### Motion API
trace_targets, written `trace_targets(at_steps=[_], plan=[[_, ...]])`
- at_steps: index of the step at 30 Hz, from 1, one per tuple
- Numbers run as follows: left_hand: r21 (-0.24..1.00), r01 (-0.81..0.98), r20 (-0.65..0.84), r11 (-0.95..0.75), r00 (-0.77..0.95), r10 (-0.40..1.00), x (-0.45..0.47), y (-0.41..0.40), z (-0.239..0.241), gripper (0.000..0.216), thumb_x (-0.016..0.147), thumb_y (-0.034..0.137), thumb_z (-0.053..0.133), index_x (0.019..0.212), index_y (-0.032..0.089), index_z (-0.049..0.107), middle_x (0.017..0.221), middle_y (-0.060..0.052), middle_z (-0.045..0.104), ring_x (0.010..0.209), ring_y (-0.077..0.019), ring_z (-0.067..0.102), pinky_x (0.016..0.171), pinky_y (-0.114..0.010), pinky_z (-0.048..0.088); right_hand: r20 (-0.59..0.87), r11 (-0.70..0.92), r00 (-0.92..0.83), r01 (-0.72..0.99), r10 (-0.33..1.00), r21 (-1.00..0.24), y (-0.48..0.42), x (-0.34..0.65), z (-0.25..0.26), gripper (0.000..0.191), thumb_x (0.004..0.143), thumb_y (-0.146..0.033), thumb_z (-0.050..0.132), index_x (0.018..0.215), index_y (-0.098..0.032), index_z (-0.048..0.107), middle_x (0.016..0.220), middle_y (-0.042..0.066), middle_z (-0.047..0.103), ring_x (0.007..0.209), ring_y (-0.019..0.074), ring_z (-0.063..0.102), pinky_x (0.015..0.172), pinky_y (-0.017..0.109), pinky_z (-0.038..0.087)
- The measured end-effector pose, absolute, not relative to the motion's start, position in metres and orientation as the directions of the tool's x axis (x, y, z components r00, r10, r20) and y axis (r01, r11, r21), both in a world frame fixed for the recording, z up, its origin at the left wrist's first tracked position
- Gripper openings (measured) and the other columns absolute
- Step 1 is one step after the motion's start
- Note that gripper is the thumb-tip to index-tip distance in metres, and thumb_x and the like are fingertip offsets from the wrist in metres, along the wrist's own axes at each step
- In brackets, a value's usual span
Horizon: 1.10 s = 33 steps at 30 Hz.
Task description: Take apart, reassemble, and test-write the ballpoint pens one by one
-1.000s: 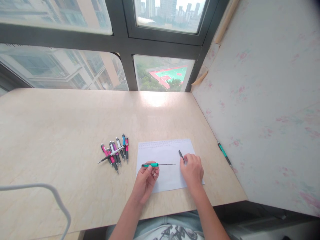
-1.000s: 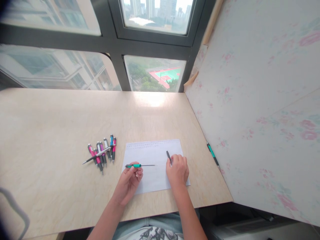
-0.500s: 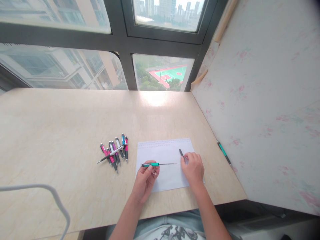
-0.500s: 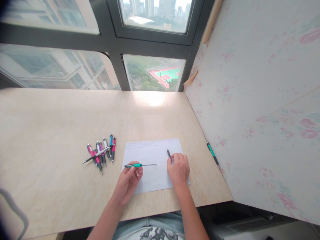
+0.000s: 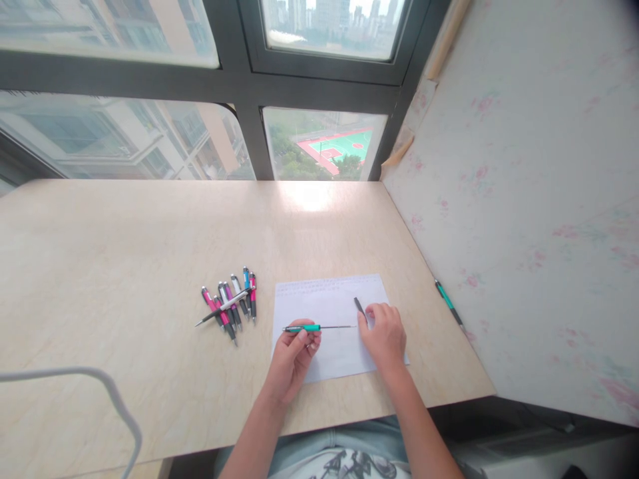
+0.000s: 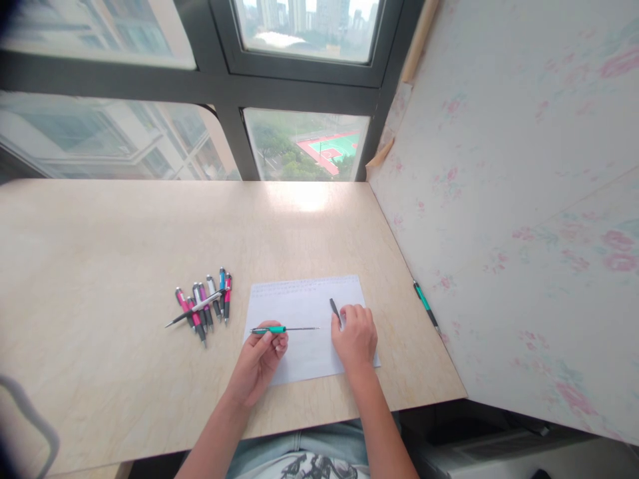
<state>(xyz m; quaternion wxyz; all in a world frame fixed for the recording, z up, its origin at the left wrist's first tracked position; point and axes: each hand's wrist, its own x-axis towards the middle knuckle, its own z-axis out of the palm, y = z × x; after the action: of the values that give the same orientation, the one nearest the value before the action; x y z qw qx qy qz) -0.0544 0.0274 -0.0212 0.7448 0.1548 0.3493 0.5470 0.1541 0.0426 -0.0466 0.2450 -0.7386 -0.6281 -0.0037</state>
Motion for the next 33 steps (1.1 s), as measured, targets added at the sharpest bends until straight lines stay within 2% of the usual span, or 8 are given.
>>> trace_targets(at_steps=[7, 15, 27, 30, 33], plan=[[0.615, -0.700, -0.344, 0.363, 0.176, 0.922, -0.054, 0.027, -0.021, 0.021, 0.076, 0.025, 0.078, 0.093, 0.015, 0.070, 0.079, -0.004, 0.067, 0.072, -0.0103, 0.061, 0.071, -0.021, 0.049, 0.335, -0.088, 0.233, 0.914, 0.913, -0.395, 0.043, 0.155, -0.046, 0.012, 0.087, -0.029, 0.055, 0.079, -0.021, 0.059, 0.078, 0.005, 0.062, 0.082, 0.0226, 0.051, 0.072, 0.032, 0.037], [0.595, -0.723, -0.339, 0.351, 0.170, 0.925, -0.056, 0.028, -0.023, 0.020, 0.077, 0.024, 0.077, 0.094, 0.016, 0.070, 0.080, -0.004, 0.069, 0.073, -0.0099, 0.062, 0.069, -0.019, 0.049, 0.300, -0.137, 0.258, 0.919, 0.918, -0.370, 0.042, 0.157, -0.049, 0.014, 0.087, -0.032, 0.056, 0.080, -0.021, 0.060, 0.079, 0.006, 0.062, 0.083, 0.0237, 0.051, 0.070, 0.033, 0.037], [0.670, -0.653, -0.326, 0.353, 0.168, 0.930, -0.053, 0.026, -0.016, 0.019, 0.075, 0.025, 0.077, 0.090, 0.015, 0.071, 0.081, -0.005, 0.068, 0.073, -0.0119, 0.060, 0.071, -0.024, 0.049, 0.336, -0.119, 0.268, 0.907, 0.903, -0.404, 0.041, 0.156, -0.047, 0.020, 0.088, -0.039, 0.056, 0.080, -0.021, 0.060, 0.080, 0.008, 0.063, 0.083, 0.0248, 0.052, 0.072, 0.035, 0.039], [0.667, -0.660, -0.324, 0.346, 0.161, 0.932, -0.053, 0.027, -0.016, 0.020, 0.075, 0.025, 0.078, 0.091, 0.015, 0.071, 0.080, -0.004, 0.067, 0.073, -0.0117, 0.060, 0.070, -0.023, 0.048, 0.368, -0.084, 0.297, 0.864, 0.881, -0.497, 0.039, 0.156, -0.040, 0.021, 0.088, -0.039, 0.056, 0.082, -0.020, 0.062, 0.081, 0.008, 0.064, 0.084, 0.0253, 0.052, 0.075, 0.037, 0.041], [0.665, -0.666, -0.321, 0.339, 0.156, 0.934, -0.053, 0.027, -0.016, 0.020, 0.075, 0.026, 0.077, 0.091, 0.015, 0.071, 0.079, -0.004, 0.067, 0.073, -0.0117, 0.060, 0.069, -0.023, 0.048, 0.337, 0.030, 0.311, 0.694, 0.889, -0.719, 0.031, 0.155, -0.024, 0.027, 0.092, -0.040, 0.049, 0.078, -0.020, 0.062, 0.078, 0.007, 0.064, 0.079, 0.0229, 0.056, 0.075, 0.036, 0.045]])
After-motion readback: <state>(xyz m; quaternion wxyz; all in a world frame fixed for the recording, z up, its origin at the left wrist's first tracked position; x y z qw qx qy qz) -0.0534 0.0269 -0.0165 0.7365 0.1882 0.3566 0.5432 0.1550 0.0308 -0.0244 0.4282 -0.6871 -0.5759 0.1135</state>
